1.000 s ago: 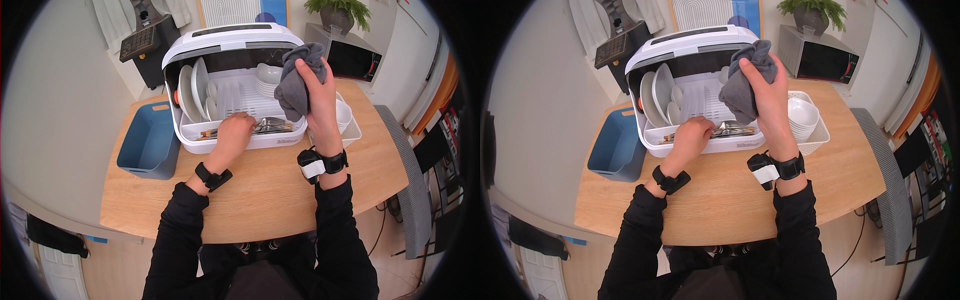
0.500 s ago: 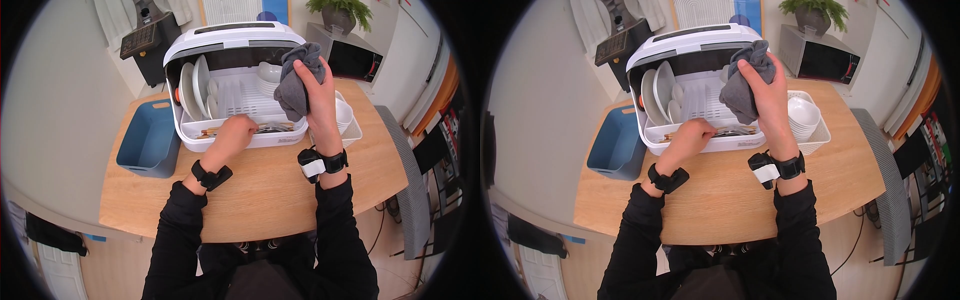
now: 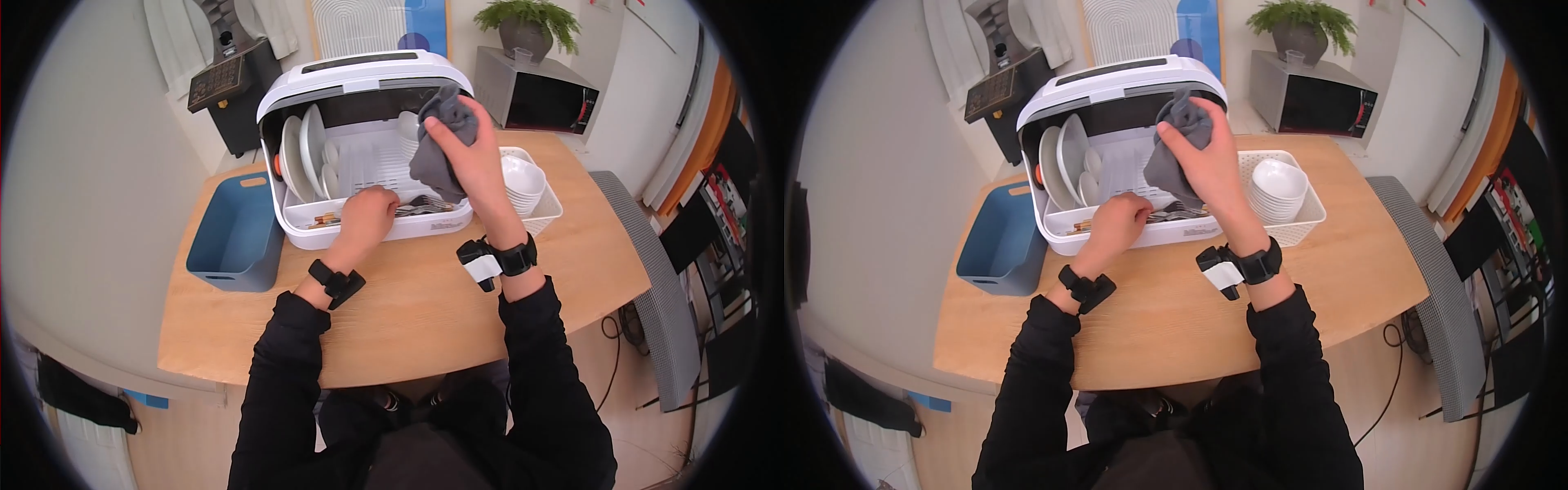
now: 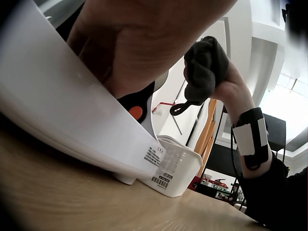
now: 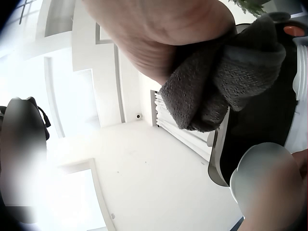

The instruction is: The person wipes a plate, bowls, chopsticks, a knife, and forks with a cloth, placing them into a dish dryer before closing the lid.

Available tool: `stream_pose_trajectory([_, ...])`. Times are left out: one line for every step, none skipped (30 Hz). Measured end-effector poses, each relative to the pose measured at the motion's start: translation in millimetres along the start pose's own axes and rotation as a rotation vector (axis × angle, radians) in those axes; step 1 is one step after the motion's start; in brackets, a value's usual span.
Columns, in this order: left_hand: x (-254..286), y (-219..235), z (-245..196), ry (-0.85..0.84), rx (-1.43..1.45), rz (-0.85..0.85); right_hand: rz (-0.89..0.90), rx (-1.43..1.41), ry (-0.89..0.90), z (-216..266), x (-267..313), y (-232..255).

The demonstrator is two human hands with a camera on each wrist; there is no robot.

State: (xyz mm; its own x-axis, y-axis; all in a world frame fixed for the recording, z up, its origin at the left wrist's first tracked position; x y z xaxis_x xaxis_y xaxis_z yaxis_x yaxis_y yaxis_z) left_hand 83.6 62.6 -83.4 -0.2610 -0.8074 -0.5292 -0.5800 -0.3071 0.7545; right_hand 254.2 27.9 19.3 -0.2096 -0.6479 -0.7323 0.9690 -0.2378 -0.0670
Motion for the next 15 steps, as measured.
stream_pose_trajectory([1.6, 1.6, -4.8, -0.020, 0.000, -0.006, 0.019, 0.015, -0.002, -2.1, 4.0, 1.2])
stream_pose_trajectory([4.0, 3.9, -9.6, -0.038, -0.001, -0.014, 0.039, 0.029, -0.006, -3.1, 7.7, 3.8])
stream_pose_trajectory([5.9, 5.5, -15.1, -0.053, -0.002, -0.021, 0.047, 0.039, -0.036, -4.6, 11.9, 9.1])
stream_pose_trajectory([6.7, 6.3, -20.9, -0.068, 0.013, -0.035, 0.056, 0.048, -0.067, -5.8, 16.6, 14.7])
stream_pose_trajectory([6.7, 7.0, -26.8, -0.083, 0.028, -0.049, 0.065, 0.056, -0.098, -7.7, 20.2, 20.3])
stream_pose_trajectory([7.2, 8.1, -34.2, -0.098, 0.044, -0.063, 0.053, 0.056, -0.121, -9.1, 23.6, 27.3])
stream_pose_trajectory([6.4, 6.8, -41.3, -0.087, 0.042, -0.045, 0.040, 0.057, -0.145, -10.5, 27.4, 35.9])
stream_pose_trajectory([3.4, 4.9, -48.6, -0.077, 0.040, -0.029, 0.028, 0.059, -0.167, -11.6, 31.1, 45.5])
stream_pose_trajectory([-0.9, 3.0, -56.9, -0.066, 0.039, -0.015, 0.001, 0.057, -0.183, -9.5, 34.5, 56.4])
stream_pose_trajectory([-5.5, 1.1, -65.9, -0.068, 0.026, 0.000, -0.025, 0.053, -0.199, -6.9, 38.9, 67.5])
stream_pose_trajectory([-11.2, -0.4, -75.1, -0.071, 0.011, 0.012, -0.051, 0.047, -0.212, -4.3, 42.6, 78.1])
stream_pose_trajectory([-16.7, -0.9, -84.9, -0.072, -0.004, 0.023, -0.065, 0.062, -0.231, 1.0, 46.5, 87.5])
stream_pose_trajectory([-21.6, -2.1, -95.6, -0.065, -0.025, 0.044, -0.079, 0.077, -0.253, 9.1, 51.1, 98.5])
stream_pose_trajectory([-26.8, -3.9, -106.7, -0.059, -0.047, 0.066, -0.096, 0.092, -0.275, 14.2, 54.5, 110.1])
stream_pose_trajectory([-32.8, -6.8, -117.3, -0.052, -0.066, 0.087, -0.090, 0.157, -0.274, 10.1, 56.3, 123.4])
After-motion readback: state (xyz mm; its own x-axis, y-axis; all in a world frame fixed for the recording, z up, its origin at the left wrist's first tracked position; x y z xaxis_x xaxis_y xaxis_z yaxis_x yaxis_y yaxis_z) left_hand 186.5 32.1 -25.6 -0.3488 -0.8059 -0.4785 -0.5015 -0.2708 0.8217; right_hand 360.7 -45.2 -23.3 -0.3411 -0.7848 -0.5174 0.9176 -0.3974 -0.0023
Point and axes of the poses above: each hand's wrist, its own x-axis away from the middle knuckle, its own y-axis out of the back of the hand, z = x × y, the point moved 4 cm from there along -x, towards the middle knuckle, and after that the axes turned 10 degrees about y, right-handed, at the moved point
